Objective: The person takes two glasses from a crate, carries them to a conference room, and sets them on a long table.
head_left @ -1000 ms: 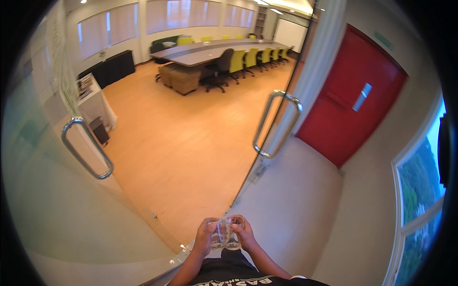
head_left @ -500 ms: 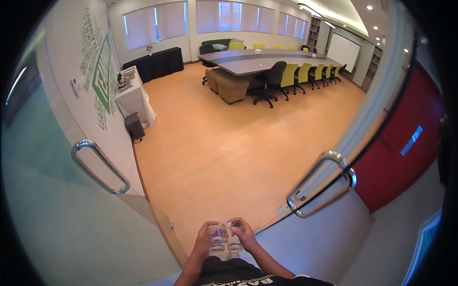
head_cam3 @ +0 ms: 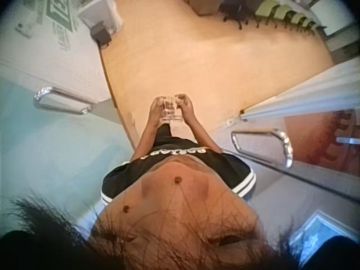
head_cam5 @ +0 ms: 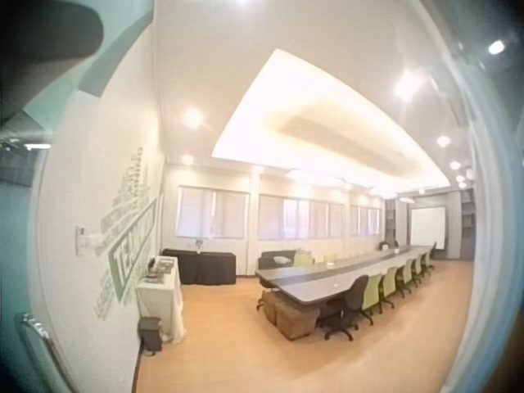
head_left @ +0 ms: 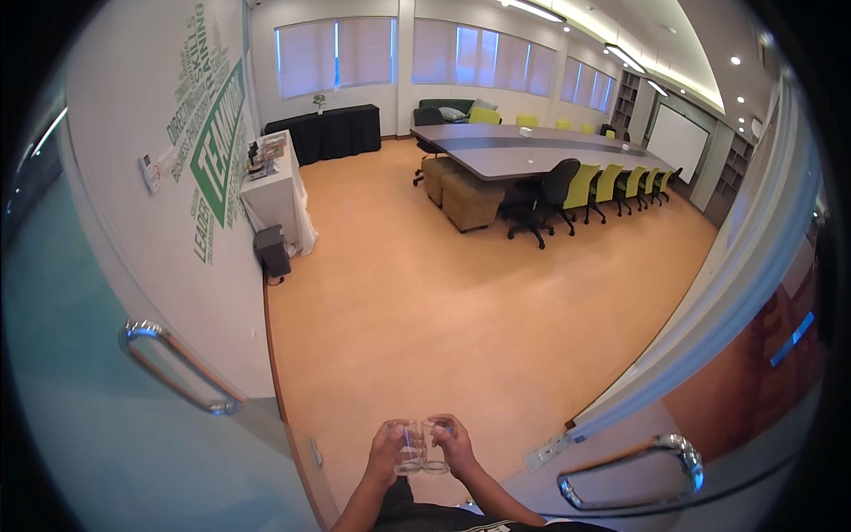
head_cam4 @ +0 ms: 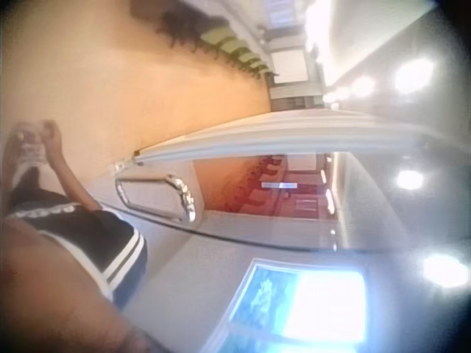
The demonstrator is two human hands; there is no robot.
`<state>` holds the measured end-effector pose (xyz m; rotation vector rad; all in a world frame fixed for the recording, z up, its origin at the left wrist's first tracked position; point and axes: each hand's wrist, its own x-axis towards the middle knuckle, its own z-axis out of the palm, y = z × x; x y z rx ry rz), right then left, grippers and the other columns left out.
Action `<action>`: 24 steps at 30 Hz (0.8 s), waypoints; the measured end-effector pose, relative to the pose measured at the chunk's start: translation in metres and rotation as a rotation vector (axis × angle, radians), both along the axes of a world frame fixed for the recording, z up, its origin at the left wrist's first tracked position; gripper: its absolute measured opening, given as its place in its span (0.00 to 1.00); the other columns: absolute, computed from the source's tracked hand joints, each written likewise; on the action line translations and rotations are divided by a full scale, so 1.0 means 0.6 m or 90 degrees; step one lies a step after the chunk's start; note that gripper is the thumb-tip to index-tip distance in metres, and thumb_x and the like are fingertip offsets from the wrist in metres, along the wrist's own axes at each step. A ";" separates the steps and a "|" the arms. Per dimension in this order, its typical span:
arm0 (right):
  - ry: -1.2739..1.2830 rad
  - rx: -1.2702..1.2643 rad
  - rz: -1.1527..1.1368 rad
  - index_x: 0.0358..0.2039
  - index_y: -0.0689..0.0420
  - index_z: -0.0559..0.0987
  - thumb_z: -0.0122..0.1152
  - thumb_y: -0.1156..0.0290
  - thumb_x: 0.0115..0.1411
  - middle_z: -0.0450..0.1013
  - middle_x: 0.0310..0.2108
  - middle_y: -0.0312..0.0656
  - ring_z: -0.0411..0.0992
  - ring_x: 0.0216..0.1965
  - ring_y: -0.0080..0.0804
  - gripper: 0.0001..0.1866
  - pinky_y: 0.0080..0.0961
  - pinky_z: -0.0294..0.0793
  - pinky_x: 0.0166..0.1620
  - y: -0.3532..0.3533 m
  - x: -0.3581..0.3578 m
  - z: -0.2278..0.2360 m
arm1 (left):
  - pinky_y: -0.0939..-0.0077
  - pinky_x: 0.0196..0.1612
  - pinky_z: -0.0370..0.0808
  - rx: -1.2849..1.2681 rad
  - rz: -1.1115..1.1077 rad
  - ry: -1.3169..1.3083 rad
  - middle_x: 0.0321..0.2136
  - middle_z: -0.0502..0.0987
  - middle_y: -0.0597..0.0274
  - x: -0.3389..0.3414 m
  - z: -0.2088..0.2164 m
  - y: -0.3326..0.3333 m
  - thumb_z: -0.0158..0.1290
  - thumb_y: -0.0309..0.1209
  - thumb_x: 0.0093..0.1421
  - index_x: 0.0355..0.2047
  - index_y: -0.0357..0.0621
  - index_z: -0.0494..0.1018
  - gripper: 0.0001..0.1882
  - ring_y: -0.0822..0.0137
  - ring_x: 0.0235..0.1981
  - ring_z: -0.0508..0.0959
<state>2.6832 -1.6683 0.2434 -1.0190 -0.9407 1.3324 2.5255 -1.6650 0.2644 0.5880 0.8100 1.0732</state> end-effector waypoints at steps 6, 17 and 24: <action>0.038 0.005 -0.057 0.43 0.61 0.72 0.59 0.63 0.57 0.67 0.30 0.36 0.64 0.29 0.20 0.18 0.18 0.66 0.34 0.170 -0.008 0.009 | 0.64 0.35 0.78 0.003 -0.034 -0.021 0.32 0.73 0.52 -0.007 0.010 0.184 0.51 0.45 0.58 0.45 0.41 0.63 0.23 0.62 0.32 0.77; -0.024 0.031 -0.131 0.44 0.61 0.71 0.60 0.63 0.55 0.66 0.32 0.36 0.64 0.33 0.21 0.20 0.18 0.66 0.36 0.378 0.055 0.044 | 0.63 0.35 0.78 0.036 -0.180 0.009 0.32 0.73 0.54 0.063 0.009 0.449 0.51 0.40 0.58 0.45 0.42 0.63 0.20 0.60 0.32 0.77; -0.022 0.018 -0.161 0.44 0.60 0.71 0.60 0.66 0.55 0.67 0.33 0.37 0.65 0.33 0.21 0.18 0.19 0.67 0.37 0.496 0.187 0.003 | 0.63 0.36 0.78 0.036 -0.287 0.031 0.34 0.74 0.49 0.182 0.000 0.605 0.51 0.39 0.58 0.45 0.41 0.62 0.20 0.59 0.33 0.77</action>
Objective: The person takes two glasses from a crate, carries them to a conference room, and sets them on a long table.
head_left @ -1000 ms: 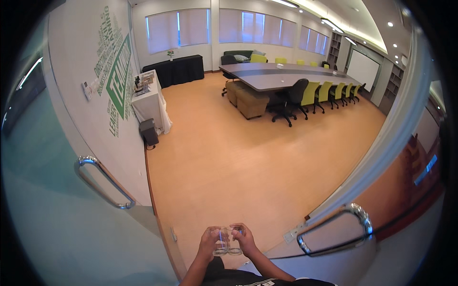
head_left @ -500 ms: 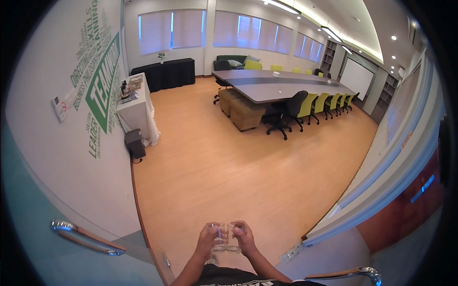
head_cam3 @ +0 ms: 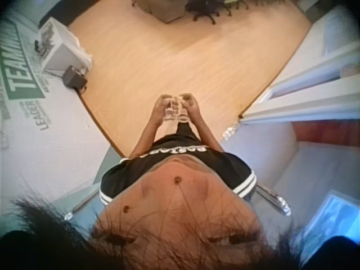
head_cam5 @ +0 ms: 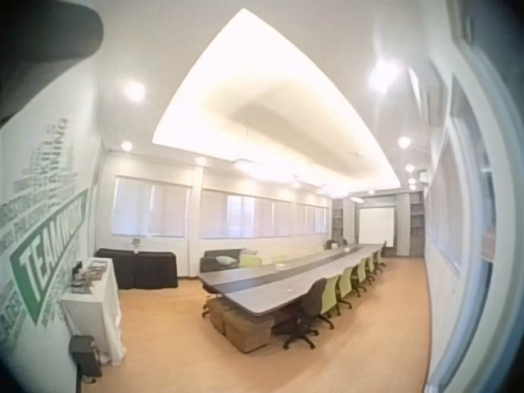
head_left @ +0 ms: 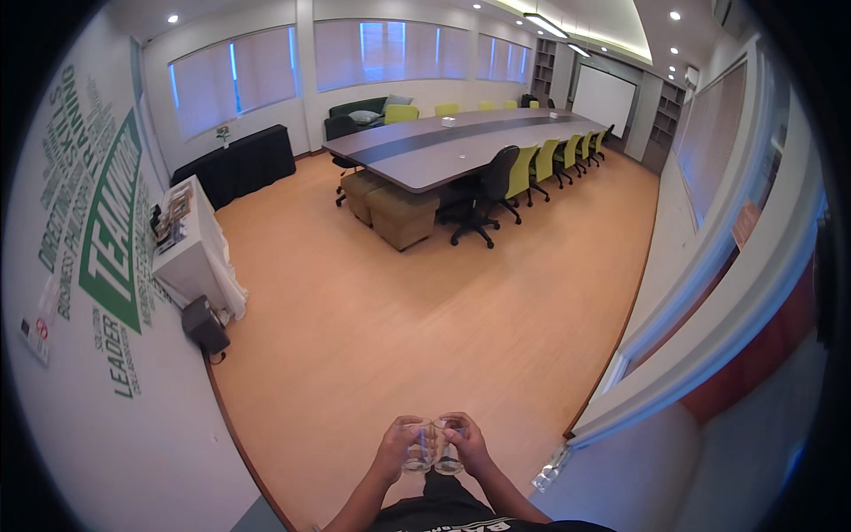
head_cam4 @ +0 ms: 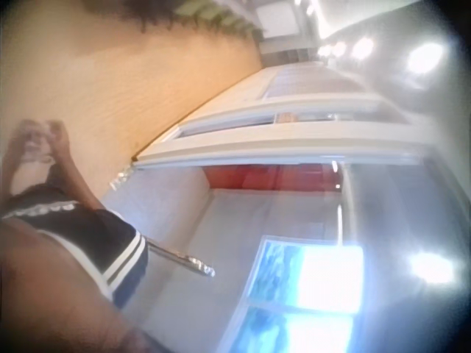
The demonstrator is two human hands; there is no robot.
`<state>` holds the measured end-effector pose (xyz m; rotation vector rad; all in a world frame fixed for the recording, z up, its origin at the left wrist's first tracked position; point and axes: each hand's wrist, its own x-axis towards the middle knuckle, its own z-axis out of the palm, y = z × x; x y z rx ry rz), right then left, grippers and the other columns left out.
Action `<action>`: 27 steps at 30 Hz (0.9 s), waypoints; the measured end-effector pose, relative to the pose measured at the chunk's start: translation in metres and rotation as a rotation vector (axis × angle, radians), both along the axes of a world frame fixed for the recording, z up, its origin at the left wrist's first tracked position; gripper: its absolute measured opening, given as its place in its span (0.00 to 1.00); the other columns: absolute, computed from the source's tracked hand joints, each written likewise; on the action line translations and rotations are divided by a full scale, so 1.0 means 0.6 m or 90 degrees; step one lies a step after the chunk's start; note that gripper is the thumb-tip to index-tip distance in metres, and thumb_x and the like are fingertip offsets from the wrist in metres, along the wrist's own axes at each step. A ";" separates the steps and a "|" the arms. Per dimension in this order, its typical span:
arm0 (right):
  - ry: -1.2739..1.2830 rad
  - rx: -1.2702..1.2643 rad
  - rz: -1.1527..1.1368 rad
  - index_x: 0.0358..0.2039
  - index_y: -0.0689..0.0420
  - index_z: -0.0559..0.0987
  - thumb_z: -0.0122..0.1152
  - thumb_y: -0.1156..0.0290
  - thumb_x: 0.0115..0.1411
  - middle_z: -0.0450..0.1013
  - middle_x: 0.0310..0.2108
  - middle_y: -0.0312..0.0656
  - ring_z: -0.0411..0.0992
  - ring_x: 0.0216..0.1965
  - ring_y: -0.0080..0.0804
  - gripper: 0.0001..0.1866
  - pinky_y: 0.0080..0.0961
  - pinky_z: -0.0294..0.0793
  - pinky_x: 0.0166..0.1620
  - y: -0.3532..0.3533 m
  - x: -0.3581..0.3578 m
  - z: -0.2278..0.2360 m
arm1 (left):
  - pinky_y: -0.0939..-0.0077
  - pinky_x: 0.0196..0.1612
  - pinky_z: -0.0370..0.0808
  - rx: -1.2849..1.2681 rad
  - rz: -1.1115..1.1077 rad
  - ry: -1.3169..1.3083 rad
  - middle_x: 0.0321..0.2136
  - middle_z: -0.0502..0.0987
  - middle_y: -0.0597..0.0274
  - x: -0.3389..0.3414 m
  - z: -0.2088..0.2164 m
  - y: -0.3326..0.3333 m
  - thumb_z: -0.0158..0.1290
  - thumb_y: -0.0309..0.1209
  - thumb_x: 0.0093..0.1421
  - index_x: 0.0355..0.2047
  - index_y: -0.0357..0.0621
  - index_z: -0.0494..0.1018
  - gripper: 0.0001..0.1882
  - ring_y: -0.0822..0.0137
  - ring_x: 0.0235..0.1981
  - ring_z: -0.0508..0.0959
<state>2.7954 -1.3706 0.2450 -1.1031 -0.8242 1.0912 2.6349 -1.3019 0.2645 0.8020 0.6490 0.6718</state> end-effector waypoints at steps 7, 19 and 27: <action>0.037 -0.006 -0.073 0.44 0.60 0.72 0.60 0.63 0.54 0.65 0.31 0.34 0.64 0.33 0.20 0.20 0.18 0.66 0.36 0.142 0.139 0.014 | 0.62 0.37 0.77 0.021 -0.047 0.040 0.35 0.74 0.49 0.159 0.018 0.156 0.50 0.39 0.59 0.46 0.41 0.61 0.20 0.59 0.35 0.77; 0.021 0.045 -0.166 0.44 0.60 0.71 0.60 0.64 0.56 0.67 0.31 0.36 0.64 0.32 0.20 0.19 0.18 0.66 0.36 0.351 0.368 0.021 | 0.62 0.36 0.78 0.013 -0.072 0.015 0.36 0.74 0.49 0.411 0.032 0.377 0.48 0.34 0.60 0.47 0.40 0.62 0.17 0.63 0.34 0.75; 0.056 0.028 -0.241 0.44 0.60 0.71 0.60 0.63 0.56 0.66 0.29 0.35 0.64 0.31 0.19 0.19 0.18 0.66 0.35 0.521 0.490 0.009 | 0.60 0.37 0.78 -0.035 -0.071 -0.056 0.35 0.73 0.48 0.546 0.014 0.555 0.48 0.35 0.60 0.46 0.39 0.62 0.18 0.60 0.34 0.76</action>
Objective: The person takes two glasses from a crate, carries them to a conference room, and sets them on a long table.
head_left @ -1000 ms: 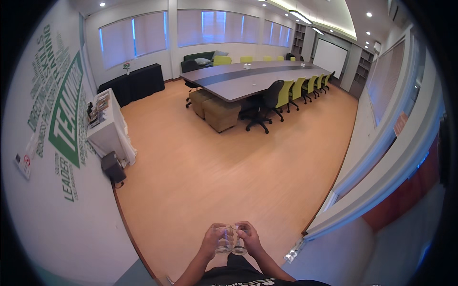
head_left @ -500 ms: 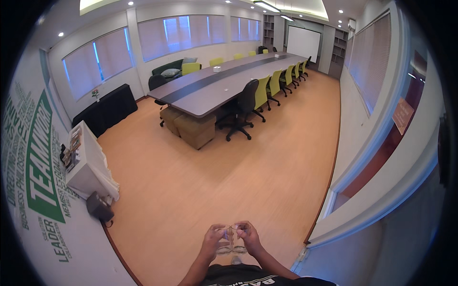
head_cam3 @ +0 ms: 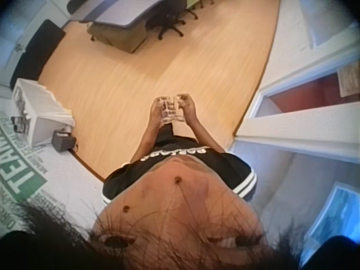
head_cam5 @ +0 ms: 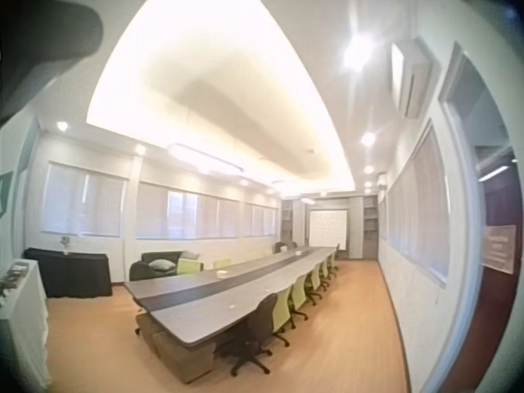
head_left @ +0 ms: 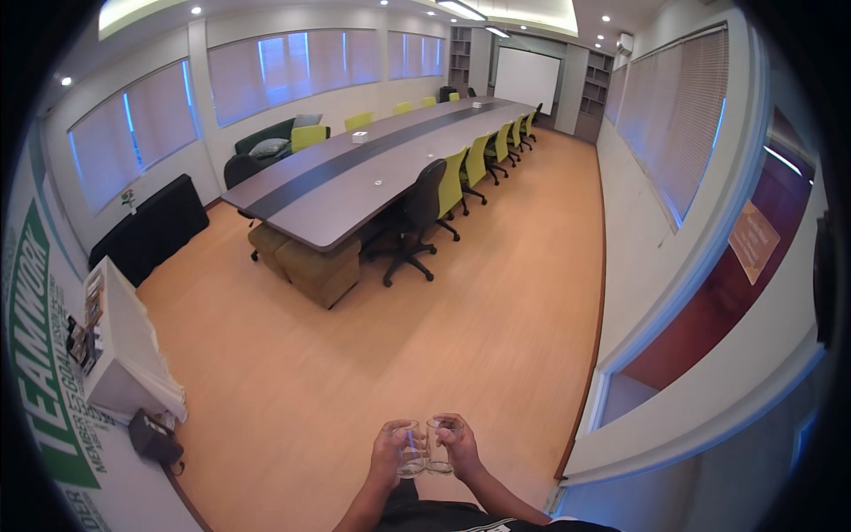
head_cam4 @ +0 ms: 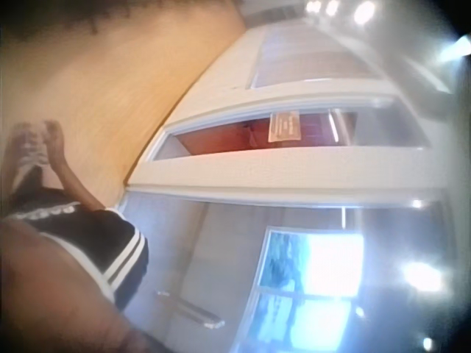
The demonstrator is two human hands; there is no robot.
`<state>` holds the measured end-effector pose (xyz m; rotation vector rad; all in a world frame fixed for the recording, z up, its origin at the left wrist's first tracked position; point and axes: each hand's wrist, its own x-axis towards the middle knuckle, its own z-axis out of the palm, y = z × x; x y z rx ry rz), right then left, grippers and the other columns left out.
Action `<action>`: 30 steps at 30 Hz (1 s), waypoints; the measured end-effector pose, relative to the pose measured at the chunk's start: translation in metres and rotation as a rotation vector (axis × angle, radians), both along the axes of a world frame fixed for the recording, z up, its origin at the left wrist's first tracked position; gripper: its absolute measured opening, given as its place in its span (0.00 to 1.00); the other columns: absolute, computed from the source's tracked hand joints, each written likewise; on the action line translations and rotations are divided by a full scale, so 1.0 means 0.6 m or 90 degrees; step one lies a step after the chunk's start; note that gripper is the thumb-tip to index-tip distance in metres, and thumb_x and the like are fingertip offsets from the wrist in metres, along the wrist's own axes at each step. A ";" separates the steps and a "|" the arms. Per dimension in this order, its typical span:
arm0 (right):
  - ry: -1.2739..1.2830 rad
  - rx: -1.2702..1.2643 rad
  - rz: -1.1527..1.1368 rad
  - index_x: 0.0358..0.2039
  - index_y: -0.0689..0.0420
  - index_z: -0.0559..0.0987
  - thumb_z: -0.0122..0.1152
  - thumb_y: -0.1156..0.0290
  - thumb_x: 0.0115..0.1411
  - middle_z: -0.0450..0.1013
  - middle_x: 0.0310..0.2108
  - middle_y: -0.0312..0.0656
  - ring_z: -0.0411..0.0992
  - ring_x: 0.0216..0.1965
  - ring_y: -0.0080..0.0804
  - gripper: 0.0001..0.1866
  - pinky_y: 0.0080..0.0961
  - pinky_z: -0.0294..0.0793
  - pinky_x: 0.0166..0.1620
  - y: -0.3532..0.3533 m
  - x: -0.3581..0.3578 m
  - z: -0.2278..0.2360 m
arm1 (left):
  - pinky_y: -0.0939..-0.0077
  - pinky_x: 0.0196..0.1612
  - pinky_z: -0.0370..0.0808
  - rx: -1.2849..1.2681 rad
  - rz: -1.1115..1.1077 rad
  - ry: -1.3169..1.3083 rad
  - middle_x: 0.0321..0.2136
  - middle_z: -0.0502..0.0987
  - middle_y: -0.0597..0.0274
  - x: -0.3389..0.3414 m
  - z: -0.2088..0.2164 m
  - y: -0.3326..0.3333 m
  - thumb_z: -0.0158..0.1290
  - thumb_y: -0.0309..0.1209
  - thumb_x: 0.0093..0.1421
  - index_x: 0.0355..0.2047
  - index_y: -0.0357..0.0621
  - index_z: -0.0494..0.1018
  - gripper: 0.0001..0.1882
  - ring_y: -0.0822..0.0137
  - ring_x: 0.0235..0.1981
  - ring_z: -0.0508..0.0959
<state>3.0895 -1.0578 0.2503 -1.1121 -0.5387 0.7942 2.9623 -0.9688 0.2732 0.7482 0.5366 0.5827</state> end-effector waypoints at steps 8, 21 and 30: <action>-0.046 -0.007 -0.019 0.44 0.60 0.71 0.59 0.64 0.56 0.66 0.30 0.36 0.64 0.31 0.20 0.18 0.18 0.66 0.35 0.194 0.135 0.026 | 0.62 0.37 0.78 0.037 -0.084 0.036 0.35 0.74 0.50 0.145 0.008 0.215 0.48 0.35 0.60 0.46 0.40 0.62 0.18 0.62 0.34 0.76; 0.023 -0.067 -0.092 0.45 0.60 0.71 0.61 0.62 0.53 0.65 0.33 0.35 0.64 0.34 0.20 0.22 0.18 0.66 0.38 0.336 0.389 0.001 | 0.65 0.35 0.77 0.045 -0.261 0.067 0.35 0.75 0.51 0.427 -0.014 0.416 0.51 0.37 0.59 0.47 0.39 0.62 0.20 0.63 0.34 0.76; 0.061 0.009 -0.126 0.45 0.60 0.71 0.61 0.61 0.54 0.65 0.32 0.35 0.64 0.34 0.19 0.22 0.17 0.66 0.37 0.419 0.633 -0.016 | 0.64 0.36 0.77 0.082 -0.269 0.106 0.34 0.75 0.52 0.690 -0.011 0.498 0.51 0.37 0.60 0.46 0.39 0.62 0.19 0.63 0.33 0.76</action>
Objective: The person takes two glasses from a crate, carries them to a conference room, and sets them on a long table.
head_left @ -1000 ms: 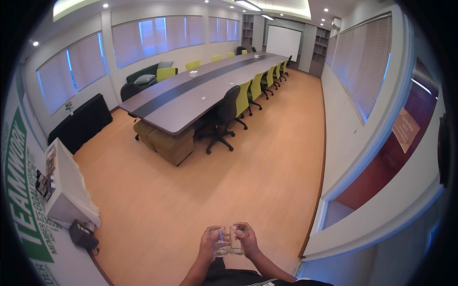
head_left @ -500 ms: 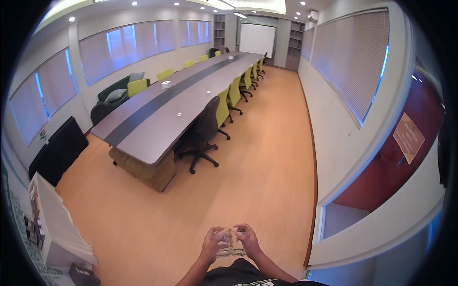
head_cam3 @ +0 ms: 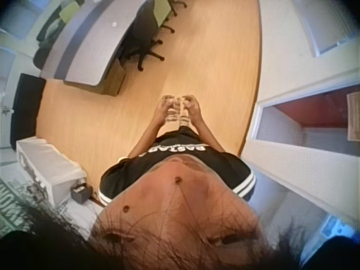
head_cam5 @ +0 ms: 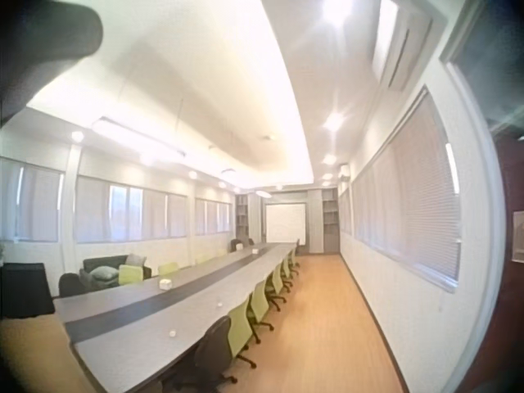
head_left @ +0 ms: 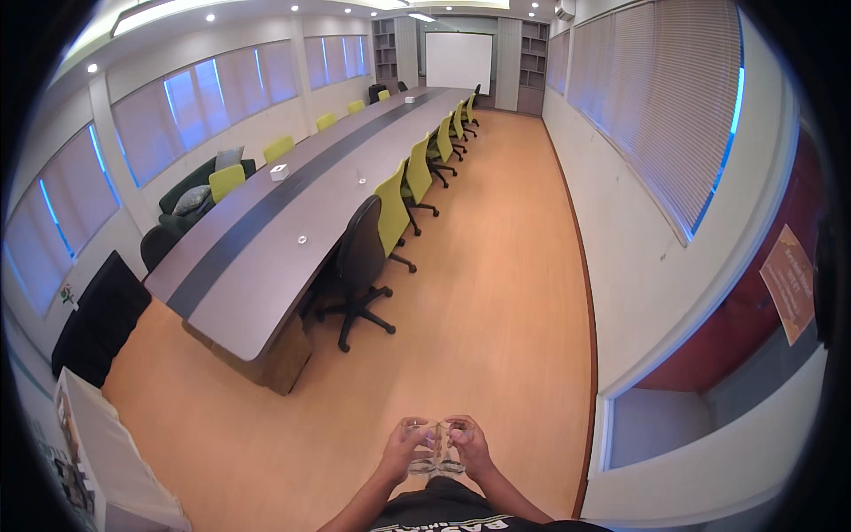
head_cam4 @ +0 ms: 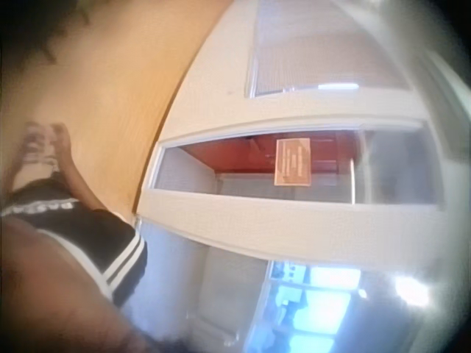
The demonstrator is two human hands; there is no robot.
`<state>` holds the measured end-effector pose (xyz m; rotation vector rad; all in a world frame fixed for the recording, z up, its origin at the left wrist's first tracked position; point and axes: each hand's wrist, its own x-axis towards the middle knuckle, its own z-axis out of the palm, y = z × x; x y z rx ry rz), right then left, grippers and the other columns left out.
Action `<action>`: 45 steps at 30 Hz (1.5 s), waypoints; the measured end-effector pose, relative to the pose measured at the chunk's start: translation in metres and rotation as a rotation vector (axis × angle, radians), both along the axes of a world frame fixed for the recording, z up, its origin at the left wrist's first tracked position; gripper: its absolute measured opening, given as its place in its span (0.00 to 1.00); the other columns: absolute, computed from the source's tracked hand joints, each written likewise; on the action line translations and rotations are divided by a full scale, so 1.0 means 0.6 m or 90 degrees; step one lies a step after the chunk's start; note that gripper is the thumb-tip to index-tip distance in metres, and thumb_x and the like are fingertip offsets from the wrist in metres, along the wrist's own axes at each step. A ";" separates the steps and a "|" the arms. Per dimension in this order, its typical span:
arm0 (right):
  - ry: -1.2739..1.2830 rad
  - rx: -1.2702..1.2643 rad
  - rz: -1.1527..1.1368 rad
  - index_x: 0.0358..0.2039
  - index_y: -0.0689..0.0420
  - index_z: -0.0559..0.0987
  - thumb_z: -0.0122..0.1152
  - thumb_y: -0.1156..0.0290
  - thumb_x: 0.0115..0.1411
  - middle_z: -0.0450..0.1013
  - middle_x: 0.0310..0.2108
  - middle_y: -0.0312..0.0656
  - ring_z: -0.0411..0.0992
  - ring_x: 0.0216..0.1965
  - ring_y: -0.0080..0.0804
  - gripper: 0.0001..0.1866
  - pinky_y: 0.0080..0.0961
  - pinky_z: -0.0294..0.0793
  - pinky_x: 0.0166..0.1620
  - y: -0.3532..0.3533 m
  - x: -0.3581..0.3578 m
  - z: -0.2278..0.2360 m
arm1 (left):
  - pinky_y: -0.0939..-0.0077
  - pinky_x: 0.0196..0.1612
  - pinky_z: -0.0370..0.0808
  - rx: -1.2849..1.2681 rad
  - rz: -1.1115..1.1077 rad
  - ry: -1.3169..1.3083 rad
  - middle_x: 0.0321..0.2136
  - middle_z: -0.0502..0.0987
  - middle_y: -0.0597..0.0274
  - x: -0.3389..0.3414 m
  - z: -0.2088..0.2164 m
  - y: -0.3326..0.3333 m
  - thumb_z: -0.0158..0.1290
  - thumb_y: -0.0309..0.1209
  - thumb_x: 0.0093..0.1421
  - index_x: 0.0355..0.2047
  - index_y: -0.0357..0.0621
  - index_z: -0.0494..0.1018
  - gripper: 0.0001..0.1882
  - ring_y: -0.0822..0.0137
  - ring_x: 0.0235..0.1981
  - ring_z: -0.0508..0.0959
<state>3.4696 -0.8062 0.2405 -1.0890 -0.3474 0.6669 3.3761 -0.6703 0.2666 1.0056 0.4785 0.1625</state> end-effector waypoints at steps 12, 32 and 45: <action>-0.029 0.027 -0.073 0.45 0.61 0.70 0.60 0.61 0.53 0.64 0.33 0.36 0.64 0.33 0.21 0.23 0.19 0.66 0.37 0.081 0.303 0.027 | 0.66 0.36 0.78 -0.034 0.043 -0.037 0.35 0.74 0.53 0.312 0.020 0.074 0.51 0.35 0.60 0.46 0.39 0.63 0.18 0.66 0.33 0.75; -0.165 -0.054 -0.166 0.45 0.61 0.70 0.60 0.58 0.53 0.64 0.32 0.36 0.64 0.34 0.22 0.24 0.19 0.67 0.37 0.243 0.834 0.051 | 0.73 0.37 0.75 -0.006 -0.165 -0.100 0.38 0.75 0.57 0.883 0.029 0.281 0.53 0.32 0.59 0.46 0.40 0.64 0.18 0.70 0.35 0.75; -0.095 -0.029 -0.162 0.44 0.61 0.70 0.61 0.57 0.52 0.64 0.32 0.35 0.63 0.34 0.20 0.25 0.18 0.66 0.38 0.338 1.116 0.010 | 0.74 0.35 0.76 -0.006 -0.131 -0.049 0.36 0.75 0.57 1.161 0.014 0.367 0.53 0.32 0.60 0.46 0.40 0.63 0.17 0.69 0.33 0.76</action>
